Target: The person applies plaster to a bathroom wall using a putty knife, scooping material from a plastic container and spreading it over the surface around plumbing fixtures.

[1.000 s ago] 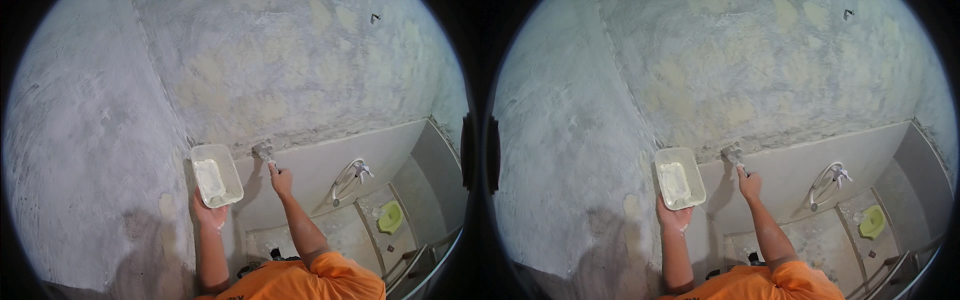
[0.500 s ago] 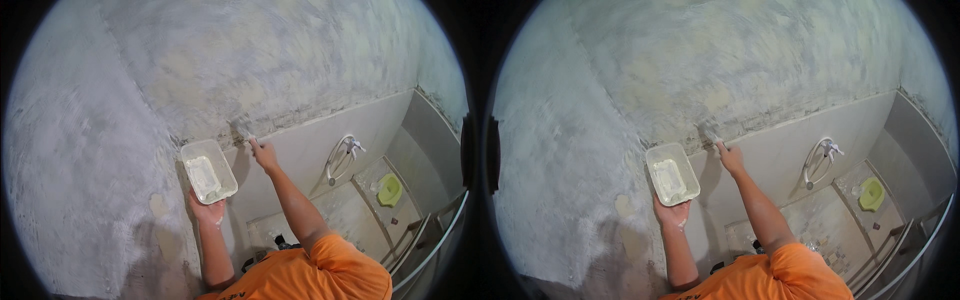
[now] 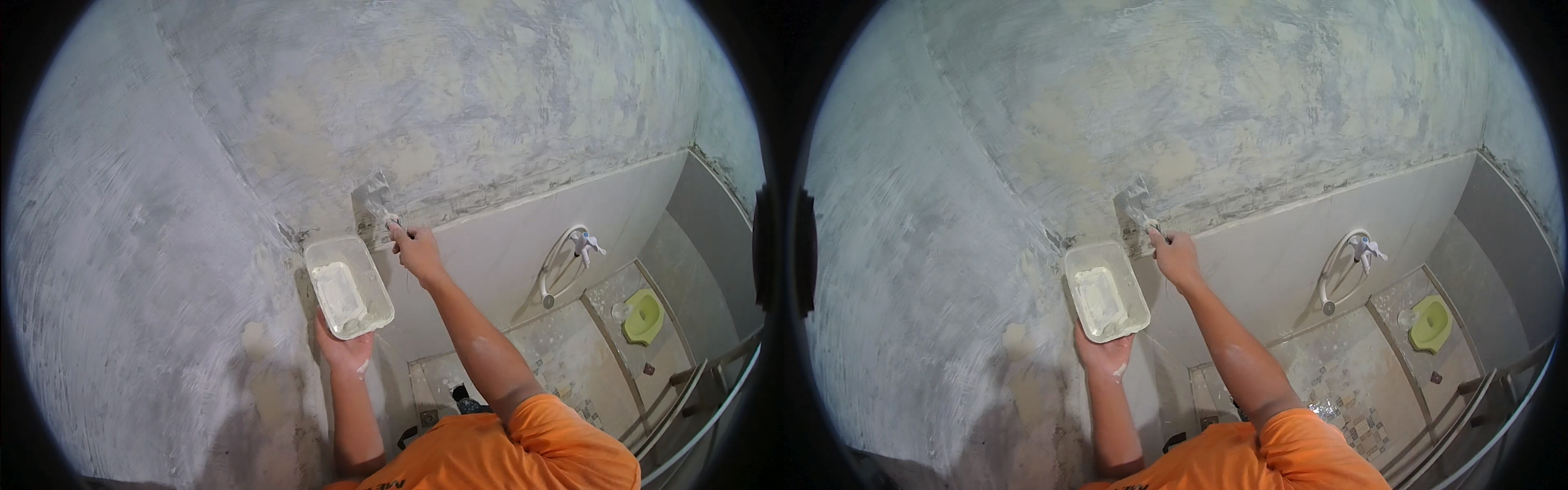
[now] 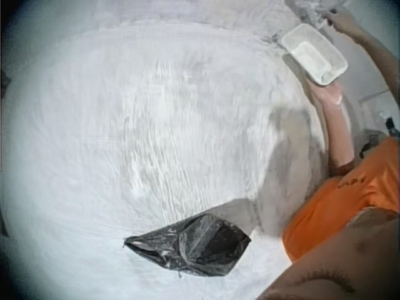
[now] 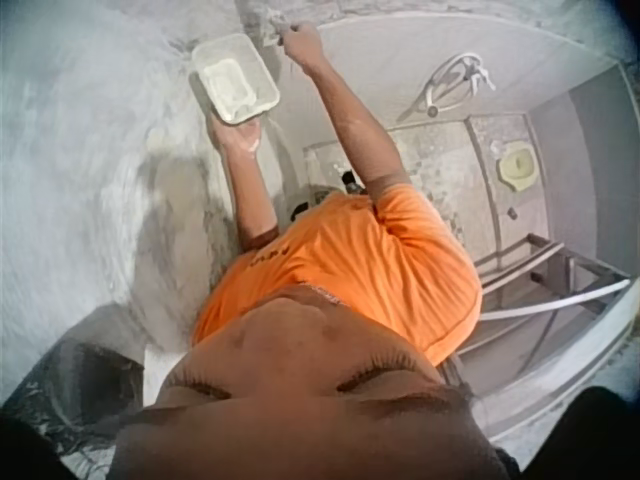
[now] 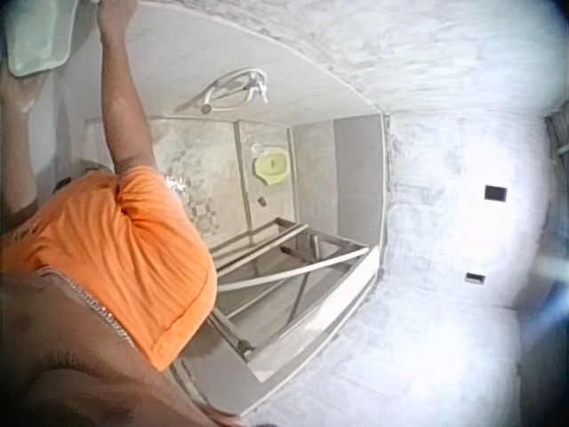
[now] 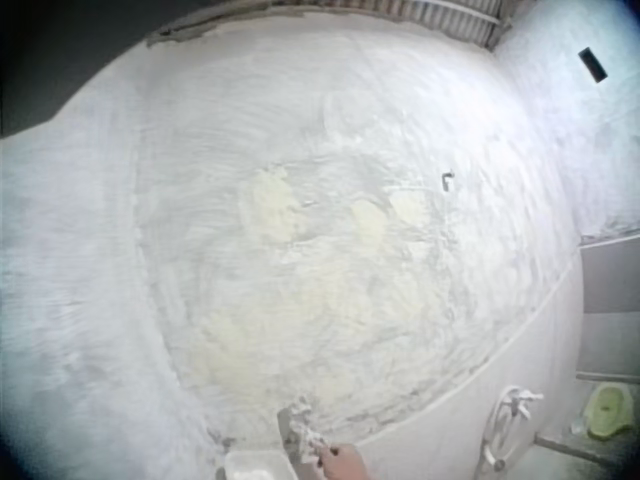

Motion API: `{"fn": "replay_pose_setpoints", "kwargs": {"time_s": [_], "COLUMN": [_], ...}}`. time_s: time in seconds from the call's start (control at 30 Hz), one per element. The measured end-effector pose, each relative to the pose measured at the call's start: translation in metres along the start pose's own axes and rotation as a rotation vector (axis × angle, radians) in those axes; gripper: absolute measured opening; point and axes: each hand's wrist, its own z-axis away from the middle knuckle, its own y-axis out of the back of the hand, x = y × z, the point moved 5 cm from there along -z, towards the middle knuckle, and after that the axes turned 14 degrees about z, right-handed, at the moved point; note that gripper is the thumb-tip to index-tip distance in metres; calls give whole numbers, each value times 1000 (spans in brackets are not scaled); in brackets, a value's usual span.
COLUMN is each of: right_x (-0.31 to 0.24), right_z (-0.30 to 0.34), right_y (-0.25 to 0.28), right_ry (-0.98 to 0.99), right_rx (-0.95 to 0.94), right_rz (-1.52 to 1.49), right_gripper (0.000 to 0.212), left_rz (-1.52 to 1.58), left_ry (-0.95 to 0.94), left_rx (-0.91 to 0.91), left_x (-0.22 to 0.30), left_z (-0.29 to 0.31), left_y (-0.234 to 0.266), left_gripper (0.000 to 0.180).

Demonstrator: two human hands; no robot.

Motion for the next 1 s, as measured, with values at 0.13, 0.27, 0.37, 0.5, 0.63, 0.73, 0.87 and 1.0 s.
{"fn": "replay_pose_setpoints", "kwargs": {"time_s": [0.13,0.27,0.37,0.5,0.63,0.73,0.87,1.0], "right_x": [97,150,114,1,-108,-129,-94,-50], "right_z": [-10,51,48,19,-28,-72,-93,-60], "right_y": [3,-23,-42,-57,-59,-56,-59,-57], "right_ry": [-147,-321,-217,14,271,247,132,42], "right_rx": [103,62,24,6,-57,10,6,15], "right_rz": [300,88,54,-130,-160,-208,-217,-212], "right_gripper": [47,41,35,36,36,38,41,43], "left_rz": [60,70,-27,-1,-22,-53,-50,-55], "left_ry": [-63,-97,-145,-100,-122,-125,-131,-130], "left_rx": [47,-4,42,69,-19,-26,-16,-14], "left_x": [3,61,88,107,113,116,116,122], "left_z": [0,-5,-16,-26,-40,-50,-51,-35], "left_y": [14,66,65,64,51,32,18,12], "left_gripper": [52,55,56,59,61,62,61,60]}}
